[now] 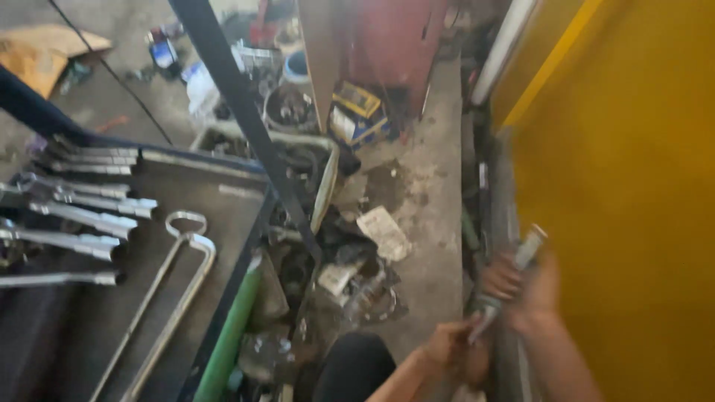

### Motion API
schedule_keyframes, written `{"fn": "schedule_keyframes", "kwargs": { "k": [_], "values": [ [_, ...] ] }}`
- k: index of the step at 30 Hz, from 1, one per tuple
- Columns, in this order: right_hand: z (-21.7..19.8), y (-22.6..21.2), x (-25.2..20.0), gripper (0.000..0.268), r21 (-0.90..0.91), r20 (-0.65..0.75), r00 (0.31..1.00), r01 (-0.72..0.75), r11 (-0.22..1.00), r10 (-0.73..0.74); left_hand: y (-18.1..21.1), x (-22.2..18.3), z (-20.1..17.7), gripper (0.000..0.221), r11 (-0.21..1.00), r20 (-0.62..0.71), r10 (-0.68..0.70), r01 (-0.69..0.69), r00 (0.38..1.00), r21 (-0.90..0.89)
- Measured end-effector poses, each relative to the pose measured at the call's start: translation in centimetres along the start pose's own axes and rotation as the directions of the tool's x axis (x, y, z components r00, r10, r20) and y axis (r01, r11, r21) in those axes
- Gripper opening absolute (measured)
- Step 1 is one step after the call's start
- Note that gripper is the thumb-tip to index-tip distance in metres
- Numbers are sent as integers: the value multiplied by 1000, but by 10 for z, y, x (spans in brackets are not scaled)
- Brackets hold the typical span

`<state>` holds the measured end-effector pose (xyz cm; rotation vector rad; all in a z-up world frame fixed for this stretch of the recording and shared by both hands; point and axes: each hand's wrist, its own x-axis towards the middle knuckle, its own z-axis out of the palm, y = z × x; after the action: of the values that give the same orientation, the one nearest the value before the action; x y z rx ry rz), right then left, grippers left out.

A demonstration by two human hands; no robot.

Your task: Organize and clean various mechanical tools on a cart and on the floor.

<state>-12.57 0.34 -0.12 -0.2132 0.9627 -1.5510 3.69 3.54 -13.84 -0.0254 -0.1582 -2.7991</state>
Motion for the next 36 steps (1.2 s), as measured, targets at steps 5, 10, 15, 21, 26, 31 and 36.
{"fn": "schedule_keyframes", "kwargs": {
  "k": [5,10,15,21,26,31,36],
  "values": [
    [-32,-61,-4,75,108,74,988,127,986,-135,5,11,11,41,875,146,-380,406,914,-264],
    [-16,-32,-5,65,-218,-134,915,348,912,-382,-14,17,-6,38,964,-6,-148,145,989,223],
    [25,28,-17,69,-305,-248,969,-70,950,-9,-22,29,-39,24,627,-43,512,-339,858,702],
    [20,-12,-19,56,-353,-290,911,183,918,-293,-20,29,-7,27,187,86,788,-370,610,910],
    [7,-77,-42,47,-185,-255,861,403,896,-440,5,26,31,18,909,-277,327,-221,903,353],
    [-16,-52,-51,57,-223,-124,824,519,825,-552,7,22,-16,35,924,-100,-268,226,958,-310],
    [-41,24,-30,42,-704,-311,841,108,702,-442,14,8,33,33,935,-160,-354,349,921,-62]
  ]
}}
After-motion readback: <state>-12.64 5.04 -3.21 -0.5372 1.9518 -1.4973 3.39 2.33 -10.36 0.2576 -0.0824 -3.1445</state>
